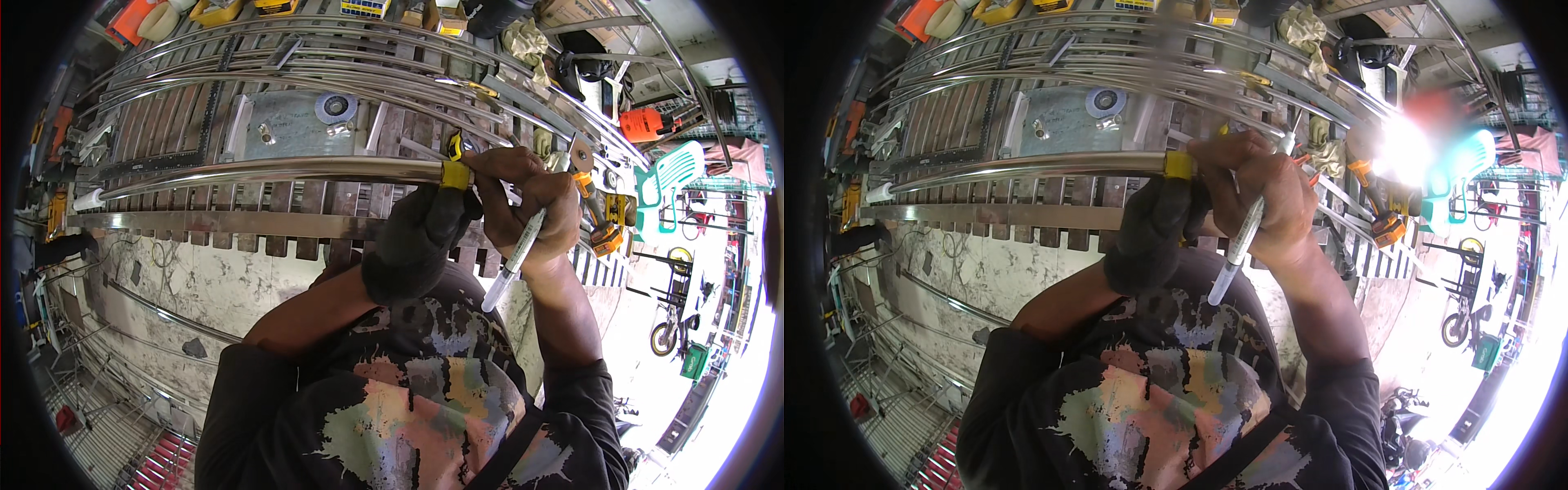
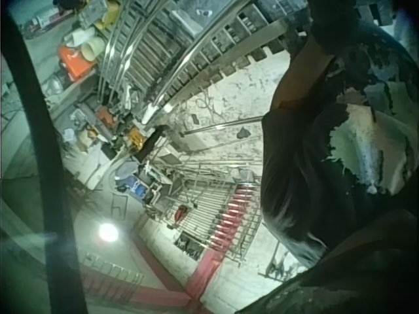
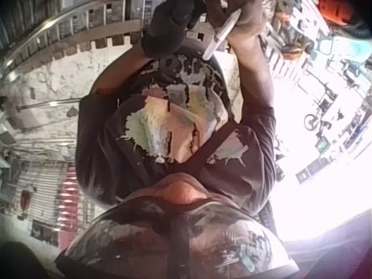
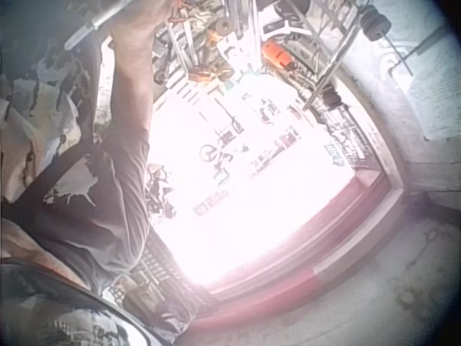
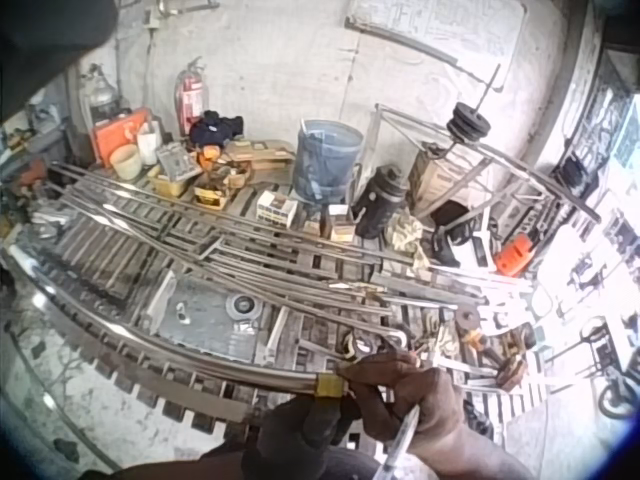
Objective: Measuring, marking, and then cutting a piece of metal tubing using an angle grinder.
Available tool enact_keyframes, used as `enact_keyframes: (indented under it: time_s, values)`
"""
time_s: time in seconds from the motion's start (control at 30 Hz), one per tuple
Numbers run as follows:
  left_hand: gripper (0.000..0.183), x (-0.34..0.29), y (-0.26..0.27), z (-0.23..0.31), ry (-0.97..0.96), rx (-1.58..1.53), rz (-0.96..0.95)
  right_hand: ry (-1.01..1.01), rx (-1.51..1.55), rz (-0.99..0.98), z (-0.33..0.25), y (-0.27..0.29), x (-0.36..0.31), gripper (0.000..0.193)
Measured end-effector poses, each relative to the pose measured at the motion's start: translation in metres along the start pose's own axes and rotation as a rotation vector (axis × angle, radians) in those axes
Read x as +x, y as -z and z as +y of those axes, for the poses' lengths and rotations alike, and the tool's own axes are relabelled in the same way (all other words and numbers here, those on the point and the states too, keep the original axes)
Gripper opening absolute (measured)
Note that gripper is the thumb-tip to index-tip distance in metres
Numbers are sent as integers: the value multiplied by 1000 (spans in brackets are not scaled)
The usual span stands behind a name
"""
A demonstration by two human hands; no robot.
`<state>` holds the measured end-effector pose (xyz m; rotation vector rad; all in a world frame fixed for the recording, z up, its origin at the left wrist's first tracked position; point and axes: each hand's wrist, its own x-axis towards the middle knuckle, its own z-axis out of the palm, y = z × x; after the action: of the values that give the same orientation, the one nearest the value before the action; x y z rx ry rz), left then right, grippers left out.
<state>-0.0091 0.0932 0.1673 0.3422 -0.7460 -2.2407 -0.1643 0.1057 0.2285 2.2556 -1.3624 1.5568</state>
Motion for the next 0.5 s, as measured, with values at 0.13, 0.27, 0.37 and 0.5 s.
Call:
enact_keyframes:
  time_s: [0.13,0.27,0.37,0.5]
  values:
    - [32,1,2,8,3,257,48,-58,2,8,-2,-1,-1,46]
    - [27,3,7,1,-3,152,10,-158,21,-4,-3,0,-2,45]
    - [32,2,2,6,56,99,53,-253,13,-125,-13,7,0,45]
    - [33,2,1,3,34,-5,7,-270,-2,-132,-11,8,-2,45]
